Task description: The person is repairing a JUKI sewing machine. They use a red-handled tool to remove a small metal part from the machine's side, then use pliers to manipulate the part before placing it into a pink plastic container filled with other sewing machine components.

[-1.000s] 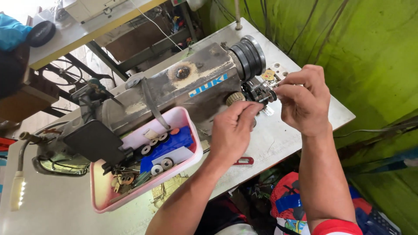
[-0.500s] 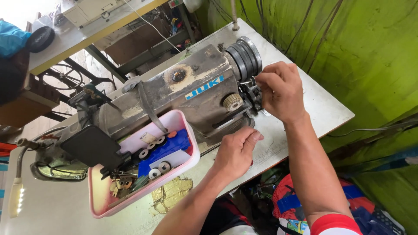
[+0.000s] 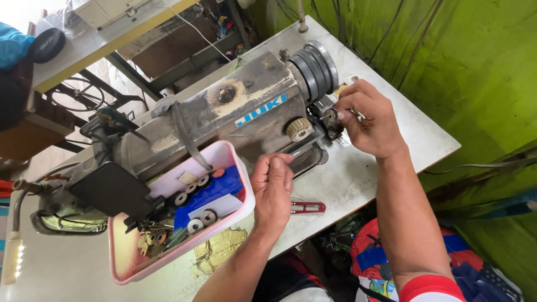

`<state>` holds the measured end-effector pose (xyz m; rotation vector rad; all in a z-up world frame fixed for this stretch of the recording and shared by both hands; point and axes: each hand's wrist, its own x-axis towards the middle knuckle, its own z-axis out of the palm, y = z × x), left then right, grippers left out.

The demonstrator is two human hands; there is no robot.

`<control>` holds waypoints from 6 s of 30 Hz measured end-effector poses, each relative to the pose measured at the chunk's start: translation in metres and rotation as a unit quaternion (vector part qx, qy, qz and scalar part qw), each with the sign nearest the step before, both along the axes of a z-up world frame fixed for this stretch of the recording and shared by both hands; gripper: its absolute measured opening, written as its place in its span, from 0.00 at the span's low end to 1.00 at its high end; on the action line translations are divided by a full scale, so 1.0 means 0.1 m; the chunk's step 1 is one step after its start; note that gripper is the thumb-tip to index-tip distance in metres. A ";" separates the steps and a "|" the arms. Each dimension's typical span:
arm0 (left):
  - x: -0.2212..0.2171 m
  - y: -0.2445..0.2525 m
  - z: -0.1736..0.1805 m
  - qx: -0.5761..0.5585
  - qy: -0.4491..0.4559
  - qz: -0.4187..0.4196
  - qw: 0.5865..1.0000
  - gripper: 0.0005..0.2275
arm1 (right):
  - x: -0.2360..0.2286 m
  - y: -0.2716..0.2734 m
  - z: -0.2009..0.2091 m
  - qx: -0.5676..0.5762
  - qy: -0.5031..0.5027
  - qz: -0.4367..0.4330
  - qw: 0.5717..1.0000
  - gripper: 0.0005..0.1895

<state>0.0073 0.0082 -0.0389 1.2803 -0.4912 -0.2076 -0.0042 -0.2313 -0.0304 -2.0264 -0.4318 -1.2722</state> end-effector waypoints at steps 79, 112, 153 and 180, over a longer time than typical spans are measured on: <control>-0.55 0.16 -0.09 0.196 -0.058 -0.183 0.962 0.16 | 0.12 0.12 0.04 -0.107 -0.078 -0.165 0.977 0.14; -0.51 1.43 -0.27 0.292 -0.144 -0.106 0.940 0.11 | -0.47 -0.03 0.30 -0.105 -0.009 0.001 0.994 0.17; -0.21 0.42 0.22 0.054 -0.021 -0.105 0.993 0.16 | -0.95 0.24 0.83 -0.116 0.250 0.075 0.958 0.15; -0.05 2.56 -0.32 0.473 -0.085 0.192 0.856 0.19 | -0.94 -0.15 0.66 -0.093 0.190 -0.122 0.970 0.20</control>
